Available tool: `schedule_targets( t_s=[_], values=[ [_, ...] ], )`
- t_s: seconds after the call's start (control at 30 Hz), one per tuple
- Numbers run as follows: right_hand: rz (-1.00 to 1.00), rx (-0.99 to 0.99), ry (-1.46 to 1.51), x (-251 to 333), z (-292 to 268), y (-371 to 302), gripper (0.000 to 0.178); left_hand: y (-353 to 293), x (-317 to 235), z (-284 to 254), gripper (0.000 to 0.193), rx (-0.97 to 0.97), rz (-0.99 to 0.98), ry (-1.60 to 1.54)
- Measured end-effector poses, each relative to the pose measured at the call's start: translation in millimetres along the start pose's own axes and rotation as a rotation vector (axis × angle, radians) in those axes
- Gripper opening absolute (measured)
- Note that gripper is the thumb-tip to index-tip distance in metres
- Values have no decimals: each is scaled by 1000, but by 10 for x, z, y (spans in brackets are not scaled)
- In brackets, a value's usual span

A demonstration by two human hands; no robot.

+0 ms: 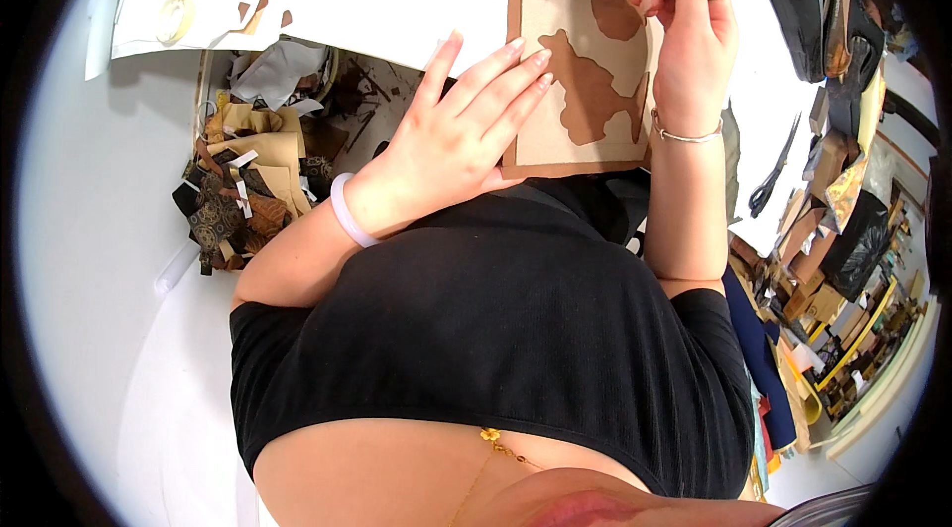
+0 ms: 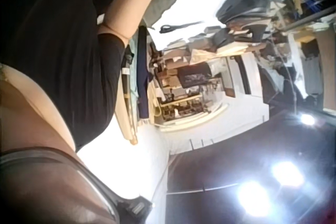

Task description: The person cuts a rectangular piece of light brown material with scissors, applies glue to its edges with a brush, and presses the glued edges onto a white shoe last. The person repeats cutting, gluing, and pressing on the same piece multiple times.

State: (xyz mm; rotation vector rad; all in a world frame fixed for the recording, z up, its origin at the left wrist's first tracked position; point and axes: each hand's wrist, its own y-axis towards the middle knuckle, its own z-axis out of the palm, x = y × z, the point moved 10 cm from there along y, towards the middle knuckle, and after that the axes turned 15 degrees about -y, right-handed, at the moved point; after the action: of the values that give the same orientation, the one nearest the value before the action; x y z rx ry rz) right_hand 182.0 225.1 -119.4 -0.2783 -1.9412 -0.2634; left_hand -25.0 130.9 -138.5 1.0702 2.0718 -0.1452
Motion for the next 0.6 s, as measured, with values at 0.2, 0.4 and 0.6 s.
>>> schedule_targets(
  t_s=[0.2,0.4,0.6],
  values=[
    [-18,-98,165,54,-64,53,21,21,32,-34,105,-38,-23,-92],
    [13,-120,116,121,-203,-107,20,66,74,-59,95,-102,-72,-48],
    [19,-41,116,4,-109,-195,18,14,11,-79,71,-178,34,-8]
  ],
)
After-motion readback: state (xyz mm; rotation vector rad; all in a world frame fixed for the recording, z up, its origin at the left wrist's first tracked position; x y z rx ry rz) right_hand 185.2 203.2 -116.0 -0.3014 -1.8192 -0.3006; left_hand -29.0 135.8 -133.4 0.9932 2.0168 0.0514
